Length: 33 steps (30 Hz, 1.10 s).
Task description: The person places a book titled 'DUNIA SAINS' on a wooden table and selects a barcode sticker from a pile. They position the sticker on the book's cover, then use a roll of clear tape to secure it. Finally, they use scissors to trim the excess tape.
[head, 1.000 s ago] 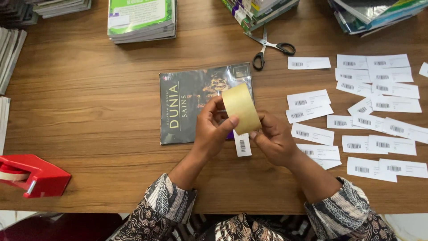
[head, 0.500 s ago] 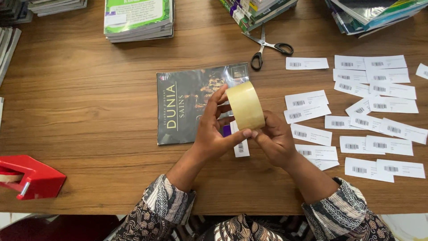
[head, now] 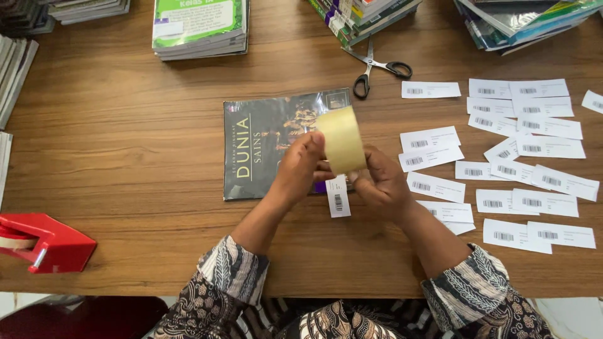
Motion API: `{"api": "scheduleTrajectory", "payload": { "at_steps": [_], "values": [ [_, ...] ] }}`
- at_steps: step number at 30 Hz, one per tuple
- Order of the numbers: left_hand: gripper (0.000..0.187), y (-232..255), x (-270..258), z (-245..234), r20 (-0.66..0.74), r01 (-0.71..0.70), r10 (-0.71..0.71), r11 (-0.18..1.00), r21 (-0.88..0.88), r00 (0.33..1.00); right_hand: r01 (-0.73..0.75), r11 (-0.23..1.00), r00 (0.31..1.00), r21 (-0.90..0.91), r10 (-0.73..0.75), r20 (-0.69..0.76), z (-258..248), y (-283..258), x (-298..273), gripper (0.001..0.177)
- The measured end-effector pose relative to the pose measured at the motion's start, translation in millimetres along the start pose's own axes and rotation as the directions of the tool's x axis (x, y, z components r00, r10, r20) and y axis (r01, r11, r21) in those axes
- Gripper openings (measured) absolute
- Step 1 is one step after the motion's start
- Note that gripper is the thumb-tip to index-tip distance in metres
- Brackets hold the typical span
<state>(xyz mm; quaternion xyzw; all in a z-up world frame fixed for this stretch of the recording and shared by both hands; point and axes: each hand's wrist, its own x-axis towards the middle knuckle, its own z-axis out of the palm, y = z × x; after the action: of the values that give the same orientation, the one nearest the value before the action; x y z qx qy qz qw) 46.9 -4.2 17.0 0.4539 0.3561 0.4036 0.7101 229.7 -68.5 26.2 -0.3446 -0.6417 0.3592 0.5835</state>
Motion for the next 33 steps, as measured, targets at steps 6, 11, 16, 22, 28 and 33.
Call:
{"api": "scheduleTrajectory", "payload": {
  "at_steps": [6, 11, 16, 22, 28, 33],
  "values": [
    [0.103, 57, -10, 13, 0.097, -0.253, 0.234, 0.927, 0.277, 0.967, -0.081, 0.988, 0.985, 0.133, 0.1, -0.141, 10, 1, 11, 0.024],
    [0.097, 42, -3, 4, 0.11, -0.4, 0.387, 0.902, 0.159, 0.916, -0.123, 0.976, 0.968, 0.182, 0.158, -0.193, 24, 1, 20, 0.018],
    [0.086, 25, 6, -5, 0.018, -0.343, 0.343, 0.931, 0.124, 0.939, -0.124, 0.965, 0.97, 0.231, 0.167, -0.176, 21, 29, 11, 0.032],
    [0.075, 16, 7, -6, -0.041, -0.172, 0.172, 0.985, 0.006, 0.984, -0.11, 0.97, 0.975, 0.217, 0.148, -0.165, 21, 24, 6, 0.03],
    [0.08, 17, 1, 2, -0.046, -0.213, 0.216, 0.975, 0.063, 0.975, -0.142, 0.959, 0.958, 0.244, 0.195, -0.209, 23, 7, 8, 0.017],
    [0.089, 20, -5, 6, -0.047, -0.283, 0.292, 0.949, 0.139, 0.955, -0.123, 0.951, 0.954, 0.285, 0.192, -0.231, 26, -5, 14, 0.015]
  ]
}}
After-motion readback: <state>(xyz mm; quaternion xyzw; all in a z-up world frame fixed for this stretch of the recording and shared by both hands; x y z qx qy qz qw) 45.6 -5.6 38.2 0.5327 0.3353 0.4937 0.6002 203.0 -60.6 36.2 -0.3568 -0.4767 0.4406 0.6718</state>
